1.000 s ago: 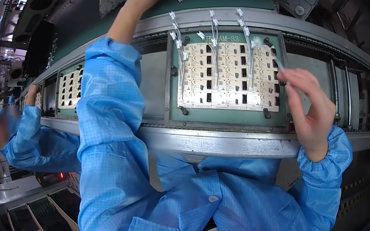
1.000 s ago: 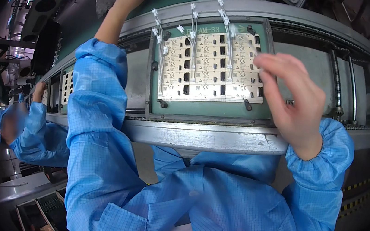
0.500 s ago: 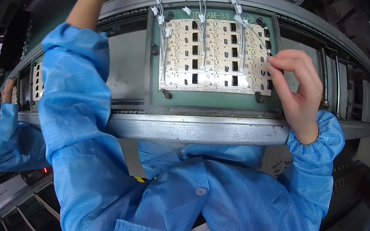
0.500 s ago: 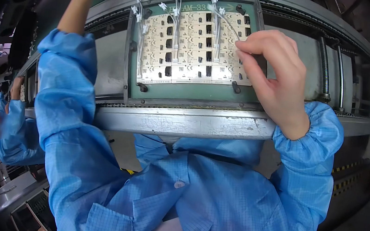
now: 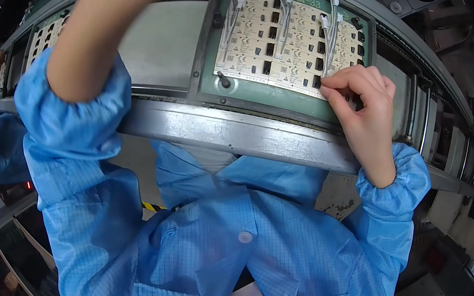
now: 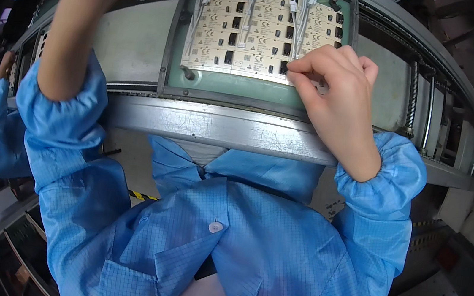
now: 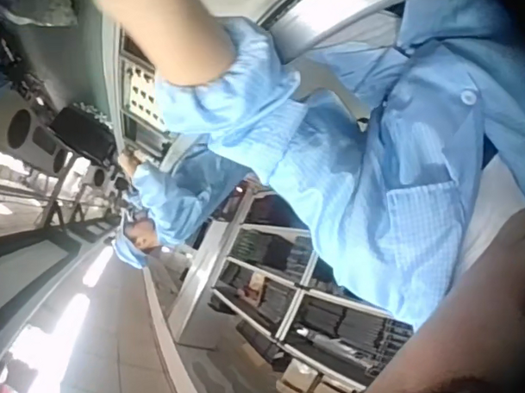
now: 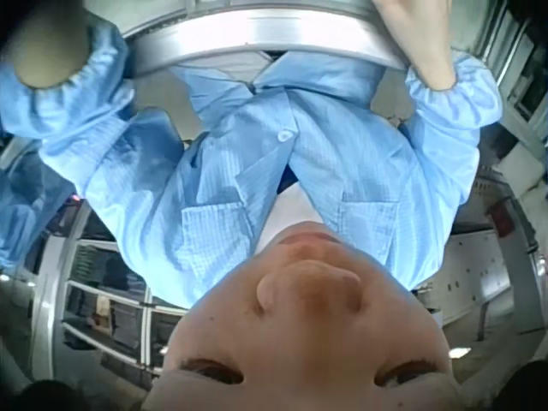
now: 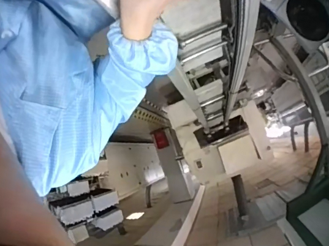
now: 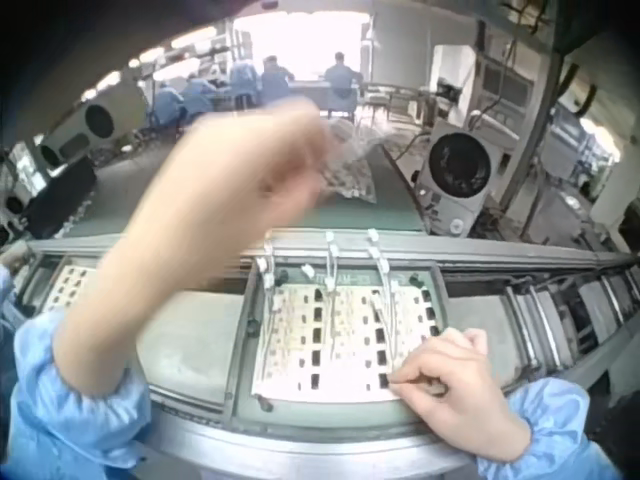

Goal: Manually inserting components and wiring a circuit board on an electronics assembly line.

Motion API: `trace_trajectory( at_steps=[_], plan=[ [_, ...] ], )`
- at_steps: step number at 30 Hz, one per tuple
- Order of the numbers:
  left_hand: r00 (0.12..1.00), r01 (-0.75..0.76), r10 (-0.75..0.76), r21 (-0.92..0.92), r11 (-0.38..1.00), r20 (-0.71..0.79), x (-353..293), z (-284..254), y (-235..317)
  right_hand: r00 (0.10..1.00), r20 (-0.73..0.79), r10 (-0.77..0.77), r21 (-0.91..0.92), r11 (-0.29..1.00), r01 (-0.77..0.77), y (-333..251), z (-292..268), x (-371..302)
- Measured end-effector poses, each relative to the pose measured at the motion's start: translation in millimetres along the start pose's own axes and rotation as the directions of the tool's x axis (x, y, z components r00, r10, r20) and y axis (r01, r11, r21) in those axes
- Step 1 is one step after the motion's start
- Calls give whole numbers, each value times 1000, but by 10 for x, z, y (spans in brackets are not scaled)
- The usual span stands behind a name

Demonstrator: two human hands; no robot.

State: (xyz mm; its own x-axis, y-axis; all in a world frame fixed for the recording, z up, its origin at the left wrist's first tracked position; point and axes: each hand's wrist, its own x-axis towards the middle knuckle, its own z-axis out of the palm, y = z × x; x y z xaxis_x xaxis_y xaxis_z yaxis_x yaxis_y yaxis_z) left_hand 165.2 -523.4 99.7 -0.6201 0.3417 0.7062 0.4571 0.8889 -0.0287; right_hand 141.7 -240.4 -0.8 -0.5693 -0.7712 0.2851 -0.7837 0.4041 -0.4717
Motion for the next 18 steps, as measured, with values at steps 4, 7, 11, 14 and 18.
trace_trajectory(
  at_steps=[4, 7, 11, 14, 18],
  plan=[
    [967, -45, 32, 45, 998, 252, -320, 103, 484, 998, -61, 26, 31, 999, -24, 47, 47, -29],
    [973, -43, 61, -83, 996, 224, -466, 176, 539, 997, -81, 0, -51, 999, -4, -14, 59, -51],
    [970, -176, 147, 142, 974, 192, -527, 287, 631, 993, -55, 106, 73, 992, -102, 20, 50, -50],
    [966, -176, 154, 92, 980, 206, -620, 438, 710, 993, -64, 100, 70, 993, -96, 26, 61, -82],
    [966, -115, 106, 23, 993, 236, -714, 640, 715, 994, -107, 29, -104, 994, -40, -53, 77, -107]
  ],
)
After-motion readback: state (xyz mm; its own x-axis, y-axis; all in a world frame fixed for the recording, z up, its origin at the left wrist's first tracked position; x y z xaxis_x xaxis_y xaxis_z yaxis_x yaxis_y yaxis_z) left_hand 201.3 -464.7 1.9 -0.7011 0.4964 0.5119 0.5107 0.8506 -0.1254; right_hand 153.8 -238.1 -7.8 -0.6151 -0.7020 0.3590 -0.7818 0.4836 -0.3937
